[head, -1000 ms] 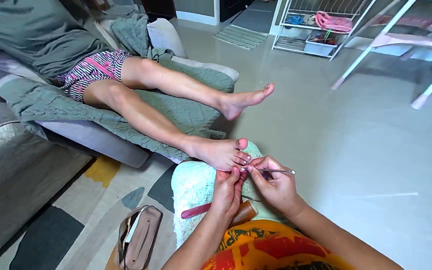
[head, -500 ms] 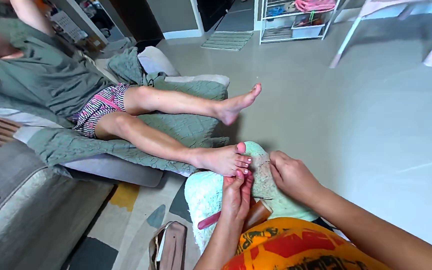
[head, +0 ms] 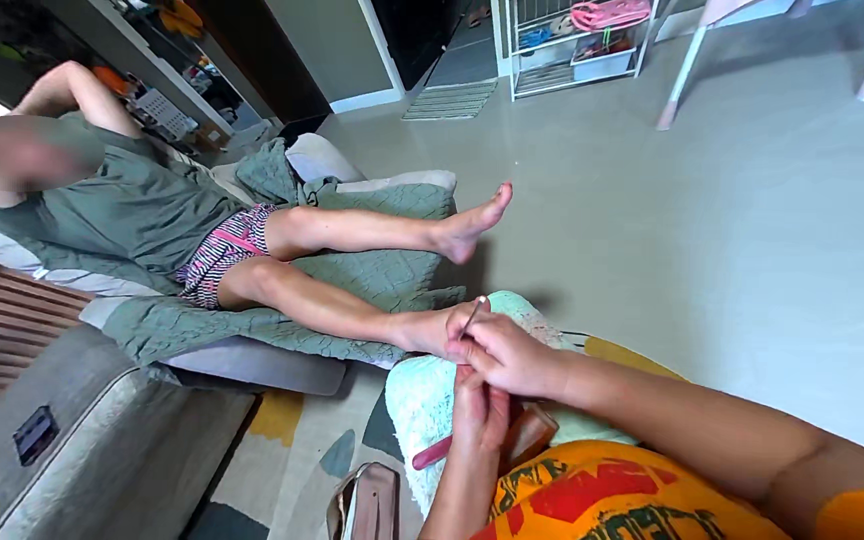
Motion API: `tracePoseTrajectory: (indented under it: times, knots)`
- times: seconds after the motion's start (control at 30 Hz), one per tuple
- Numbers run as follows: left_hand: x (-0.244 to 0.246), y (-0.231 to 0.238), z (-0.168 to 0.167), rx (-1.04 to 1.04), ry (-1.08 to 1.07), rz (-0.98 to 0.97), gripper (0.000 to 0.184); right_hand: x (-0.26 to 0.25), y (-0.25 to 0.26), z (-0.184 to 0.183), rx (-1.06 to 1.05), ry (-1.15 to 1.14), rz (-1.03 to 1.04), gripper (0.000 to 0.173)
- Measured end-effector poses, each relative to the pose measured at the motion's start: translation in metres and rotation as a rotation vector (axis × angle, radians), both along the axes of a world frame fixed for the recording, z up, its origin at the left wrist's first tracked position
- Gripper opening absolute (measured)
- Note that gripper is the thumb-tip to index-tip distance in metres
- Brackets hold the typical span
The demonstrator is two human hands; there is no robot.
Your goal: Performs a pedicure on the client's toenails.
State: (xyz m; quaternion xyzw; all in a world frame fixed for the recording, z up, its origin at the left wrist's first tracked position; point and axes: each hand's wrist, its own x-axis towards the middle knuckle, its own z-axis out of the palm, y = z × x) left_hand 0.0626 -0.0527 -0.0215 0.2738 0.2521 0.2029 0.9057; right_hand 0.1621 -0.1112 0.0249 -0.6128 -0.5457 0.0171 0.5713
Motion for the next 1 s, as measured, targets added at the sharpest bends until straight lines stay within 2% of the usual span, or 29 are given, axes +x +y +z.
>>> tracePoseTrajectory:
  times: [0.07, 0.13, 0.23, 0.27, 0.33, 0.4, 0.47, 0.6, 0.67, 0.73, 0.8, 1.0]
  knots:
    - [0.000, 0.007, -0.006, -0.065, -0.089, -0.021, 0.017, 0.003, 0.002, 0.001, 0.064, -0.017, -0.046, 0.025]
    - [-0.001, 0.009, -0.008, -0.103, -0.139, -0.040, 0.017, 0.002, -0.003, -0.009, 0.088, 0.037, 0.036, 0.024]
    - [0.000, 0.011, -0.012, -0.157, -0.175, -0.057, 0.016, 0.008, -0.023, -0.017, -0.048, 0.181, 0.196, 0.022]
    - [0.002, 0.012, -0.011, -0.151, -0.183, -0.079, 0.024, 0.012, -0.031, -0.013, -0.085, 0.241, 0.211, 0.022]
    - [0.005, 0.013, -0.007, -0.134, -0.167, -0.120, 0.054, 0.019, -0.042, 0.005, -0.061, 0.375, 0.178, 0.017]
    - [0.010, 0.012, -0.005, -0.158, -0.164, -0.132, 0.062, 0.022, -0.040, 0.022, 0.094, 0.518, 0.182, 0.009]
    - [0.013, 0.010, -0.005, -0.191, -0.183, -0.128, 0.048, 0.019, -0.027, 0.028, 0.196, 0.555, 0.235, 0.004]
    - [0.011, 0.011, -0.001, -0.271, -0.162, -0.089, 0.022, 0.015, -0.003, 0.014, -0.073, 0.288, 0.124, 0.015]
    - [0.009, 0.012, -0.002, -0.266, -0.141, -0.099, 0.015, 0.023, -0.001, 0.012, -0.079, 0.194, -0.007, 0.012]
    - [0.007, 0.012, -0.002, -0.258, -0.126, -0.102, 0.013, 0.027, -0.007, 0.015, -0.077, 0.199, -0.038, 0.007]
    - [0.005, 0.013, -0.004, -0.249, -0.131, -0.111, 0.011, 0.029, -0.018, 0.016, -0.130, 0.252, 0.044, 0.006]
    - [0.006, 0.013, -0.006, -0.241, -0.096, -0.117, 0.010, 0.043, -0.050, 0.004, -0.229, 0.294, 0.091, 0.009]
